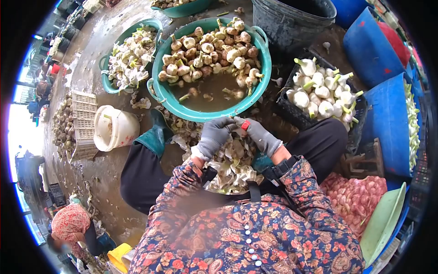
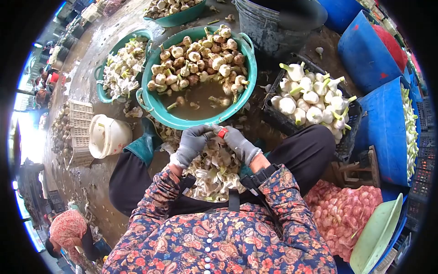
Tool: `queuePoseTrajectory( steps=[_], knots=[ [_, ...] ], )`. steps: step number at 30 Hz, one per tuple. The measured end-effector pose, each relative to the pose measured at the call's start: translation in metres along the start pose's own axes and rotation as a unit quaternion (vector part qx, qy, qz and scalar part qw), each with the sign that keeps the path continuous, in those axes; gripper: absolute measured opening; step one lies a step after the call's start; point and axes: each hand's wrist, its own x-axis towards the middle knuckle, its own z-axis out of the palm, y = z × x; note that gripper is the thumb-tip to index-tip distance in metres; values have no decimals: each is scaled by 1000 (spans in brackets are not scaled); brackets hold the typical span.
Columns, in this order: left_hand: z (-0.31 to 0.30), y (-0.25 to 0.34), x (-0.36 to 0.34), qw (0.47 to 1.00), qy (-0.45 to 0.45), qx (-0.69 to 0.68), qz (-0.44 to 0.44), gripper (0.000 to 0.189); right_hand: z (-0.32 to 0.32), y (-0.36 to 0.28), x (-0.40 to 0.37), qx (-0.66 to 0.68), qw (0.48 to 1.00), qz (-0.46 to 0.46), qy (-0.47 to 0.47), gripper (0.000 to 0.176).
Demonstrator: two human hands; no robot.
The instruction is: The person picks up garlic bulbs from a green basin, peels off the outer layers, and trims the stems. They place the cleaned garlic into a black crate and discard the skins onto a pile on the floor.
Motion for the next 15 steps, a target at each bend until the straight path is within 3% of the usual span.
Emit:
queuePoseTrajectory(
  steps=[1, 2, 3, 4, 5, 6, 8, 9, 10, 12, 14, 15],
  knots=[
    [-5, -1, 3, 997, -2, 28, -75, 14, -1, 6, 5, 0, 1000, 0, 0, 36],
    [-9, -9, 5, 997, -2, 28, -75, 14, 0, 12, 9, 7, 992, -123, 3, 32],
    [-12, -23, 8, 962, -12, -243, -126, 18, 0, 18, 12, 15, 970, -243, 6, 40],
    [-13, -35, 10, 853, -22, -494, -168, 22, 2, 13, 7, 15, 970, -243, 6, 40],
    [-5, -34, 11, 801, 44, -567, -186, 28, 5, 1, -3, 79, 967, -237, -45, 52],
    [-3, -34, 10, 801, 44, -568, -186, 28, 9, -5, -9, 142, 958, -228, -96, 65],
    [-3, -22, 4, 782, 57, -601, -154, 26, 14, -10, -12, 106, 962, -246, -61, 64],
    [-9, -34, 7, 817, 78, -544, -177, 25, 15, -12, -17, -204, 913, -339, 101, 59],
    [-12, -36, 7, 816, 79, -544, -178, 25, 15, -15, -22, -486, 742, -387, 250, 55],
    [-15, -41, 7, 884, 6, -444, -149, 24, 16, -14, -19, -491, 726, -423, 230, 46],
    [-14, -31, 4, 893, 7, -415, -174, 25, 17, -5, -9, -516, 721, -418, 197, 34],
    [-14, -29, 3, 896, 9, -427, -122, 26, 17, -2, -2, -452, 695, -501, 246, 20]
  ],
)
